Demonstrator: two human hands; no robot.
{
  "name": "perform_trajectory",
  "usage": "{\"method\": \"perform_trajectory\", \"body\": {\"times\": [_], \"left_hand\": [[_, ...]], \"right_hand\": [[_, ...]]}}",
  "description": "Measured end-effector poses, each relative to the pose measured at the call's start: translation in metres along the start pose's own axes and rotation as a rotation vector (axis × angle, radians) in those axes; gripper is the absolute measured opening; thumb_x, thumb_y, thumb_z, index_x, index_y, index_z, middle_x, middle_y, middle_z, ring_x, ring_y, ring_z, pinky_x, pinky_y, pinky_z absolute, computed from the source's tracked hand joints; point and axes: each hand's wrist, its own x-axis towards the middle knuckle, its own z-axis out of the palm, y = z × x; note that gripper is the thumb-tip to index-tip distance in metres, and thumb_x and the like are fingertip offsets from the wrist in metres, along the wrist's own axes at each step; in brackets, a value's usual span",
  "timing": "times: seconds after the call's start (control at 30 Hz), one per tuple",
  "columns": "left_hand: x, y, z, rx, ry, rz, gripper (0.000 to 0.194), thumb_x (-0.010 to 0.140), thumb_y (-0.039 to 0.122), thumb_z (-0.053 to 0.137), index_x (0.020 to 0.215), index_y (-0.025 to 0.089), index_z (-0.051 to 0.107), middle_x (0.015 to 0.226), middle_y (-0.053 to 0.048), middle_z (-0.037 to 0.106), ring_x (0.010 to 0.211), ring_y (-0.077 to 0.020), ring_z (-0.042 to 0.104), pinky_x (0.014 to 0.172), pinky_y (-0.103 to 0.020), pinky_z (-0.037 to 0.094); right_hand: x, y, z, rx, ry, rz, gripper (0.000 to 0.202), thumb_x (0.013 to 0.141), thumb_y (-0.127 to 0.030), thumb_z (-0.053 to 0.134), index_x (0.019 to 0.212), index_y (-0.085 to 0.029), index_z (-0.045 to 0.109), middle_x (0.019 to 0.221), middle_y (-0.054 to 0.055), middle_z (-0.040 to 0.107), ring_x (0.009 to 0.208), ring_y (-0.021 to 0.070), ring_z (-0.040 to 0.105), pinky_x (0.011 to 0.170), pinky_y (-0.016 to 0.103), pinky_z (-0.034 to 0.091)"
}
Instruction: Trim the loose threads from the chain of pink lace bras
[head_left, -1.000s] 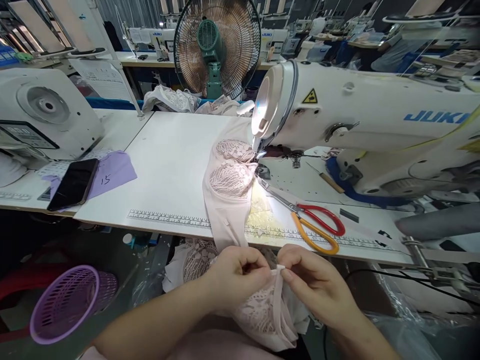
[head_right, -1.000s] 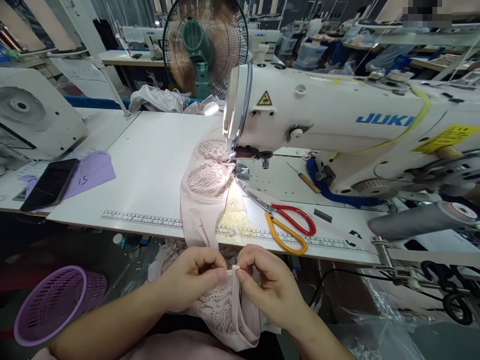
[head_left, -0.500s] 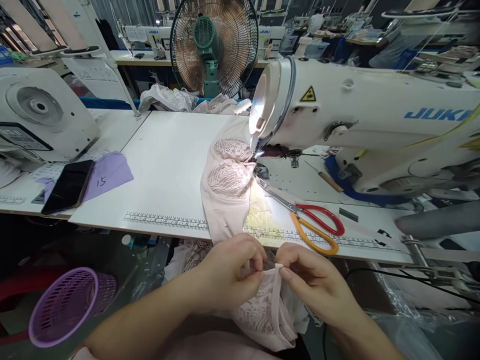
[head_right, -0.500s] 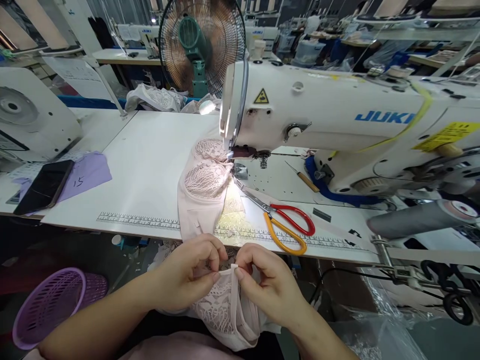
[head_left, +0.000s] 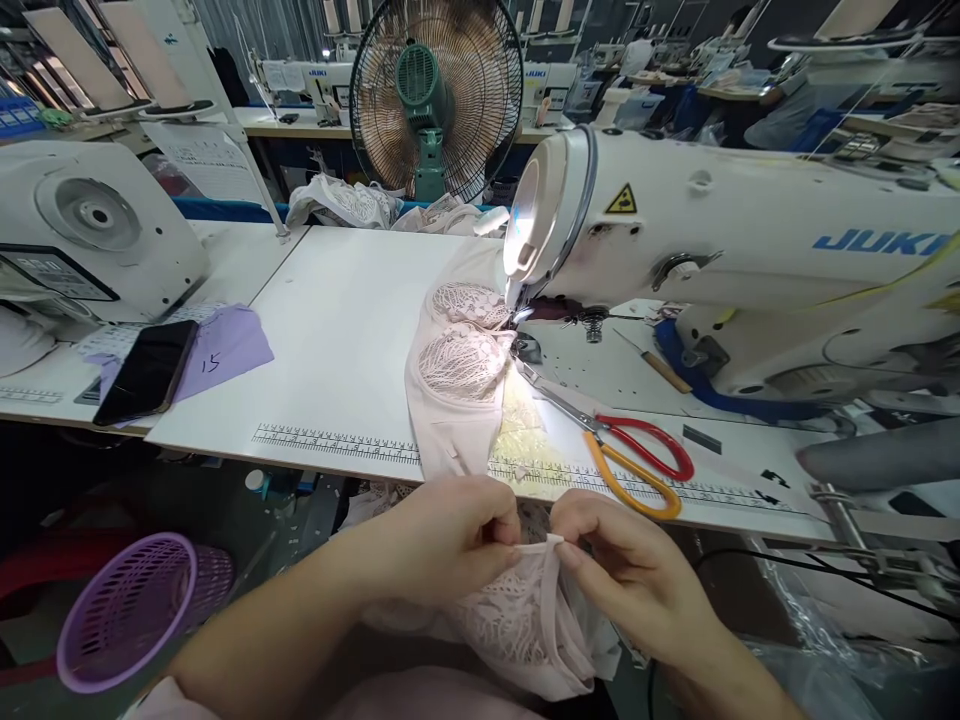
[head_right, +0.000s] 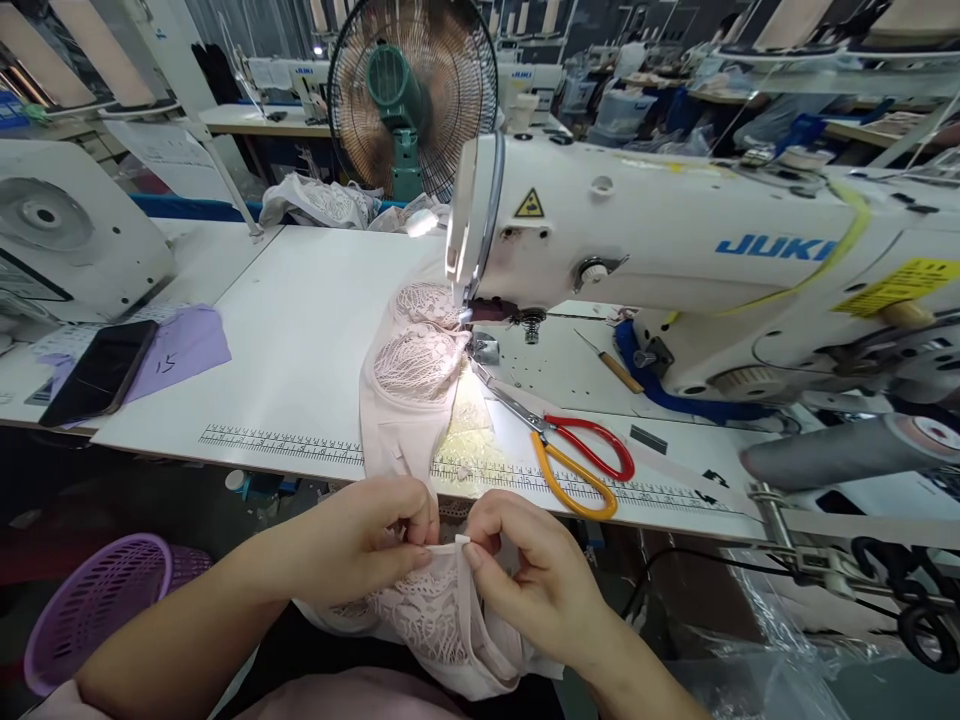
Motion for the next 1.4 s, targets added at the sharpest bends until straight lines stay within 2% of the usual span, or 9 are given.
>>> {"method": "perform_trajectory", "body": {"times": [0.07,0.2,0.43,0.6,0.83,0.93,1.13,1.3,1.4], "left_hand": [[-0.001,0.004,-0.004,0.031,-0.026,-0.027,0.009,0.073,0.018,0.059,0.078,0.019,0.052,0.075,0.002,0.054,0.067,-0.0119,0.048,0.059,-0.022,0.038],[0.0,0.002,0.0,-0.055,-0.106,-0.02,0.031,0.074,0.038,0.068,0.094,0.018,0.057,0.071,0.005,0.05,0.062,-0.0106,0.044,0.056,-0.021,0.035],[0.001,-0.004,0.027,-0.362,-0.012,-0.077,0.019,0.077,0.028,0.058,0.064,0.016,0.052,0.058,0.006,0.041,0.057,-0.0087,0.037,0.053,-0.021,0.03],[-0.003,-0.008,0.035,-0.055,0.199,0.024,0.03,0.082,0.026,0.051,0.056,0.018,0.039,0.053,0.006,0.035,0.054,-0.0096,0.036,0.055,-0.024,0.026],[-0.001,-0.012,0.041,0.165,0.284,0.104,0.03,0.08,0.023,0.047,0.056,0.02,0.029,0.054,0.005,0.032,0.055,-0.0118,0.029,0.056,-0.028,0.021],[0.0,-0.009,0.039,0.034,0.242,0.036,0.031,0.078,0.025,0.049,0.055,0.02,0.03,0.053,0.005,0.03,0.054,-0.0108,0.03,0.054,-0.027,0.021],[0.002,-0.009,0.031,-0.525,0.013,-0.182,0.031,0.073,0.038,0.061,0.057,0.018,0.045,0.054,0.006,0.032,0.052,-0.0081,0.028,0.047,-0.024,0.02],[0.004,-0.013,0.035,-0.649,0.069,-0.208,0.03,0.071,0.037,0.062,0.054,0.017,0.045,0.051,0.007,0.031,0.048,-0.0068,0.025,0.045,-0.024,0.017],[0.006,-0.014,0.037,-0.59,0.143,-0.174,0.033,0.07,0.031,0.06,0.05,0.019,0.037,0.051,0.007,0.027,0.051,-0.007,0.024,0.047,-0.025,0.017]], "right_hand": [[0.002,-0.003,-0.001,-0.01,-0.003,-0.013,0.015,0.088,-0.012,0.05,0.077,-0.022,0.051,0.069,0.0,0.053,0.063,0.0149,0.052,0.054,0.026,0.044],[0.006,-0.007,-0.003,0.004,-0.04,-0.068,0.015,0.086,-0.01,0.051,0.078,-0.022,0.053,0.069,0.0,0.056,0.064,0.0154,0.055,0.056,0.026,0.046],[0.008,-0.007,-0.001,0.072,-0.075,-0.095,0.016,0.085,-0.008,0.052,0.081,-0.023,0.056,0.07,0.0,0.058,0.065,0.0155,0.057,0.057,0.026,0.048],[0.006,-0.007,0.003,0.05,-0.047,-0.005,0.014,0.089,-0.014,0.052,0.078,-0.022,0.056,0.069,0.0,0.055,0.062,0.0154,0.054,0.055,0.027,0.045],[0.006,-0.007,0.003,0.016,-0.048,0.134,0.018,0.09,-0.024,0.053,0.072,-0.021,0.054,0.067,0.0,0.054,0.061,0.0149,0.053,0.055,0.025,0.044],[0.007,-0.007,0.002,0.009,-0.056,0.185,0.019,0.089,-0.026,0.054,0.071,-0.02,0.054,0.066,0.0,0.053,0.06,0.0148,0.051,0.054,0.025,0.043],[0.005,0.0,0.002,0.123,-0.073,0.256,0.018,0.089,-0.028,0.054,0.073,-0.02,0.055,0.069,0.0,0.052,0.062,0.0147,0.05,0.055,0.025,0.042],[0.006,0.001,0.008,0.135,-0.087,0.285,0.02,0.089,-0.031,0.054,0.072,-0.021,0.053,0.067,-0.001,0.051,0.061,0.0145,0.049,0.054,0.025,0.042],[0.009,0.002,-0.003,0.01,-0.126,0.23,0.021,0.092,-0.031,0.05,0.074,-0.022,0.054,0.07,0.0,0.055,0.063,0.0155,0.054,0.057,0.026,0.046]]}}
